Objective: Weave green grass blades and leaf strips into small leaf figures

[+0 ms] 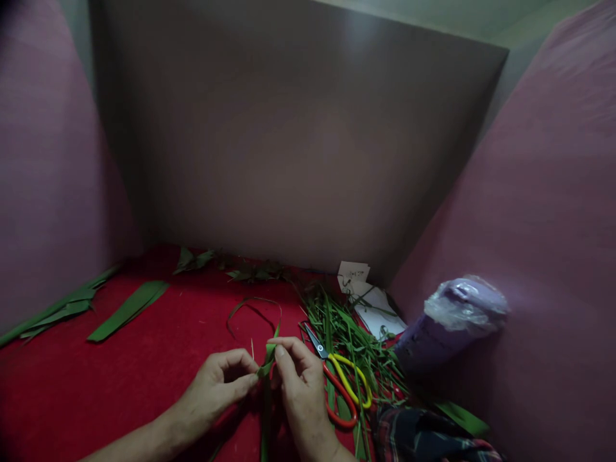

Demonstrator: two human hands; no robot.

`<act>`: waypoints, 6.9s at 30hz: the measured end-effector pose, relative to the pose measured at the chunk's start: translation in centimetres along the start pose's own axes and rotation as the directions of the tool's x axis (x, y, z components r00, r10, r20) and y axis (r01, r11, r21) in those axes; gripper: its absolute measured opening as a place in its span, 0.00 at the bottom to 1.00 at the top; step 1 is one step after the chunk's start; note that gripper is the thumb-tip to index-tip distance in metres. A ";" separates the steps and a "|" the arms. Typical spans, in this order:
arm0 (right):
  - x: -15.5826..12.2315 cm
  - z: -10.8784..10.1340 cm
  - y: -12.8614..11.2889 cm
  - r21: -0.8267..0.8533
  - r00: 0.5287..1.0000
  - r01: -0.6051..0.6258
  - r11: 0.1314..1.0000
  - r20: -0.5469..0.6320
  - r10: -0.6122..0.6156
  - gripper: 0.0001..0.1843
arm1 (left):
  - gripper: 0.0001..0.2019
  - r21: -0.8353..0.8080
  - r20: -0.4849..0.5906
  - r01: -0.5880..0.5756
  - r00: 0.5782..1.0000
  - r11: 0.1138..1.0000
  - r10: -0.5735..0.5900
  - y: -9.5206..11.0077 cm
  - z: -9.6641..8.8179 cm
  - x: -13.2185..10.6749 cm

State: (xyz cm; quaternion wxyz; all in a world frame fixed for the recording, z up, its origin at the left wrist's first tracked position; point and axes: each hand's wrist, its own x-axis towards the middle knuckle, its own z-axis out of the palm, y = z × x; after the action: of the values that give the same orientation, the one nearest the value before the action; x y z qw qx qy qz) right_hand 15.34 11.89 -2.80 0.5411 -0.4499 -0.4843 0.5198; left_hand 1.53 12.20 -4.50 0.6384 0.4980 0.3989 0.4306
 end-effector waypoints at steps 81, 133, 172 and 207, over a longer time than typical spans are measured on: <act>-0.1 -0.5 1.3 -0.283 0.982 0.178 0.942 0.107 -0.154 0.11 | 0.10 0.134 -0.069 -0.017 0.997 0.991 0.027 0.5 0.3 -0.3; -1.1 0.3 1.9 -0.581 0.978 0.210 0.787 0.132 -0.164 0.08 | 0.08 -0.007 -0.219 0.028 0.975 1.000 -0.029 1.0 -0.3 0.3; -0.1 0.9 0.7 -0.022 0.983 -0.167 0.986 0.073 0.168 0.08 | 0.09 -0.018 -0.178 0.034 0.983 0.999 -0.037 0.7 -0.1 0.4; 0.6 0.1 1.6 -0.072 0.909 -0.352 0.933 0.211 0.359 0.14 | 0.09 -0.080 -0.141 -0.029 0.990 0.996 0.018 1.0 -0.3 0.4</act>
State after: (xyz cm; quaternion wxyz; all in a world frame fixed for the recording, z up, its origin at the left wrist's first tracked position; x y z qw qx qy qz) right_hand 15.07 12.53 -4.34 0.3730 -0.4784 -0.4599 0.6484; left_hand 1.19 12.78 -3.65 0.6235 0.4444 0.4190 0.4881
